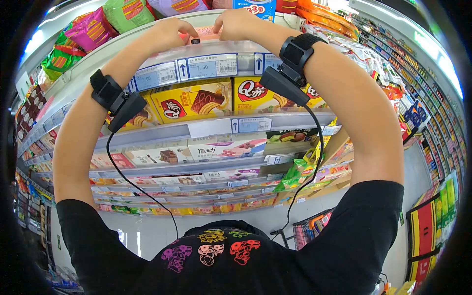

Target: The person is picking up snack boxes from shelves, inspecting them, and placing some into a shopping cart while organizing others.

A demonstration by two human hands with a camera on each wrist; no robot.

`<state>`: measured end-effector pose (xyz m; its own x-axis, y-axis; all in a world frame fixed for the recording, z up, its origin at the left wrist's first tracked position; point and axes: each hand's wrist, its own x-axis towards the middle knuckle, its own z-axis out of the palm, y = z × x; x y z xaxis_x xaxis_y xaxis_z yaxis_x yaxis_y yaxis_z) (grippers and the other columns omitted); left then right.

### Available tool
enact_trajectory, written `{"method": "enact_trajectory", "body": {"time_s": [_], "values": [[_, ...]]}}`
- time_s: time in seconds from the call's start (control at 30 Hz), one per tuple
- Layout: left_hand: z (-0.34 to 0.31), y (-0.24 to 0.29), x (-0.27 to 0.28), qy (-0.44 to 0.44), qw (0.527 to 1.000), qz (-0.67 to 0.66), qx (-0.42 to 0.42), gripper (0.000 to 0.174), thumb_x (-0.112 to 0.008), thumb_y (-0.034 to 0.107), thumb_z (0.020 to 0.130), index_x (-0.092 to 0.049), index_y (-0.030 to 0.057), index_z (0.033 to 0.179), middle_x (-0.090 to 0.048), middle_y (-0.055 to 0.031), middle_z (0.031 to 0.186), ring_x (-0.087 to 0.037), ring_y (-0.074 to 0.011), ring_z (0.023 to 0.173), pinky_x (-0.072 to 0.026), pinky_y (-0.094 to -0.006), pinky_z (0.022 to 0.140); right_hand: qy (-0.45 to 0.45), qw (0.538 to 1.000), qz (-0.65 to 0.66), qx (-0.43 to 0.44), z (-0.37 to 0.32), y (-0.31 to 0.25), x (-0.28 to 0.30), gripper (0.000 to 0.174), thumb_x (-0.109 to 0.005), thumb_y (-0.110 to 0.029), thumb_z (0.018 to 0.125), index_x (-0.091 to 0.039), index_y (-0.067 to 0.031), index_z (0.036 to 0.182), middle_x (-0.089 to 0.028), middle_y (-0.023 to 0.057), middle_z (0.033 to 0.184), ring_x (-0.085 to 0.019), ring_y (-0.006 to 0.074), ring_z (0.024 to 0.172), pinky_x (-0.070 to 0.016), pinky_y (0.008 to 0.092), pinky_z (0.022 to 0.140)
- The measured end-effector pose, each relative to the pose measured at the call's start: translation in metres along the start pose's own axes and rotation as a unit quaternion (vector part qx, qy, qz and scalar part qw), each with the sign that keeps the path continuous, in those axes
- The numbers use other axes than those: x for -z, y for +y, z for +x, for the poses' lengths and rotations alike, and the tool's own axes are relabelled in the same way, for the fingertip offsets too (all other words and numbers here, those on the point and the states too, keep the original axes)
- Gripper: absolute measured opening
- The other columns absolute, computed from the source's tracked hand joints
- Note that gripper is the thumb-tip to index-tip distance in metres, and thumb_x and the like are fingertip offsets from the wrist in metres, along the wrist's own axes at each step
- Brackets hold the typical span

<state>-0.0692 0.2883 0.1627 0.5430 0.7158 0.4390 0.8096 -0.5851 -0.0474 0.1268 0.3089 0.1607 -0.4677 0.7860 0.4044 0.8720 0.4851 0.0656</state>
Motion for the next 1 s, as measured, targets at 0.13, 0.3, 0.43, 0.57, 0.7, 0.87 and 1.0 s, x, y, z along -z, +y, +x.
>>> {"method": "enact_trajectory", "body": {"time_s": [0.13, 0.3, 0.43, 0.57, 0.7, 0.87, 1.0], "values": [[0.009, -0.014, -0.012, -0.01, 0.999, -0.038, -0.001, 0.033, -0.062, 0.011, 0.065, -0.067, 0.012, 0.098, -0.064, -0.012, 0.099, -0.06, -0.0253, 0.09, -0.0462, -0.034, 0.08, 0.025, 1.0, 0.001, 0.011, 0.005, 0.006, -0.008, 0.03, -0.066, -0.021, 0.068, -0.067, -0.0132, 0.097, -0.065, 0.0092, 0.093, -0.064, 0.0191, 0.079, -0.0502, 0.0305, 0.071], [0.009, -0.015, -0.015, 0.012, 0.999, -0.041, -0.003, 0.03, -0.064, 0.012, 0.065, -0.067, 0.0109, 0.095, -0.064, -0.0119, 0.096, -0.06, -0.0256, 0.089, -0.0467, -0.0345, 0.078, 0.06, 0.996, 0.009, 0.058, 0.006, 0.015, -0.013, 0.027, -0.064, -0.022, 0.07, -0.068, -0.0131, 0.095, -0.065, 0.0081, 0.092, -0.063, 0.0188, 0.081, -0.0499, 0.0313, 0.072], [0.009, -0.016, -0.014, 0.013, 0.999, -0.03, 0.003, 0.03, -0.065, 0.013, 0.064, -0.066, 0.0121, 0.094, -0.065, -0.0107, 0.094, -0.061, -0.0252, 0.087, -0.047, -0.0353, 0.077, 0.109, 0.99, -0.022, 0.083, 0.01, 0.019, -0.022, 0.019, -0.064, -0.027, 0.067, -0.069, -0.0144, 0.081, -0.064, 0.0115, 0.086, -0.061, 0.0264, 0.079, -0.0486, 0.0358, 0.071], [0.005, -0.018, -0.015, 0.03, 0.999, -0.044, -0.001, 0.027, -0.061, 0.009, 0.066, -0.065, 0.0077, 0.093, -0.065, -0.0123, 0.094, -0.062, -0.0244, 0.086, -0.0471, -0.0333, 0.076, 0.098, 0.992, -0.002, 0.074, 0.008, 0.016, -0.018, 0.02, -0.059, -0.024, 0.069, -0.07, -0.0161, 0.084, -0.065, 0.0131, 0.088, -0.061, 0.0289, 0.081, -0.0487, 0.0371, 0.074], [0.005, -0.012, -0.013, 0.026, 0.999, -0.027, 0.02, 0.024, -0.058, 0.005, 0.067, -0.064, 0.0051, 0.091, -0.065, -0.0131, 0.092, -0.062, -0.0233, 0.084, -0.0475, -0.0315, 0.075, 0.054, 0.997, 0.044, 0.038, 0.0, 0.004, -0.002, 0.02, -0.059, -0.023, 0.069, -0.069, -0.0132, 0.083, -0.065, 0.0138, 0.082, -0.062, 0.0286, 0.077, -0.0491, 0.0363, 0.073], [0.008, -0.019, -0.015, 0.01, 0.999, -0.033, 0.024, 0.026, -0.064, 0.017, 0.066, -0.066, 0.0144, 0.092, -0.065, -0.0082, 0.094, -0.061, -0.0242, 0.089, -0.0463, -0.0364, 0.077, 0.035, 0.998, 0.055, 0.027, -0.008, -0.004, 0.004, 0.022, -0.061, -0.022, 0.072, -0.068, -0.0128, 0.091, -0.065, 0.0081, 0.091, -0.063, 0.0184, 0.079, -0.0497, 0.0318, 0.071], [0.007, -0.018, -0.015, 0.016, 0.998, -0.039, 0.045, 0.026, -0.063, 0.02, 0.068, -0.065, 0.0144, 0.093, -0.065, -0.0063, 0.095, -0.06, -0.0237, 0.09, -0.0455, -0.0354, 0.078, 0.115, 0.99, 0.017, 0.074, -0.013, 0.0, 0.011, 0.02, -0.057, -0.023, 0.075, -0.068, -0.0114, 0.088, -0.065, 0.0089, 0.081, -0.063, 0.0209, 0.069, -0.0497, 0.0316, 0.068]]}}
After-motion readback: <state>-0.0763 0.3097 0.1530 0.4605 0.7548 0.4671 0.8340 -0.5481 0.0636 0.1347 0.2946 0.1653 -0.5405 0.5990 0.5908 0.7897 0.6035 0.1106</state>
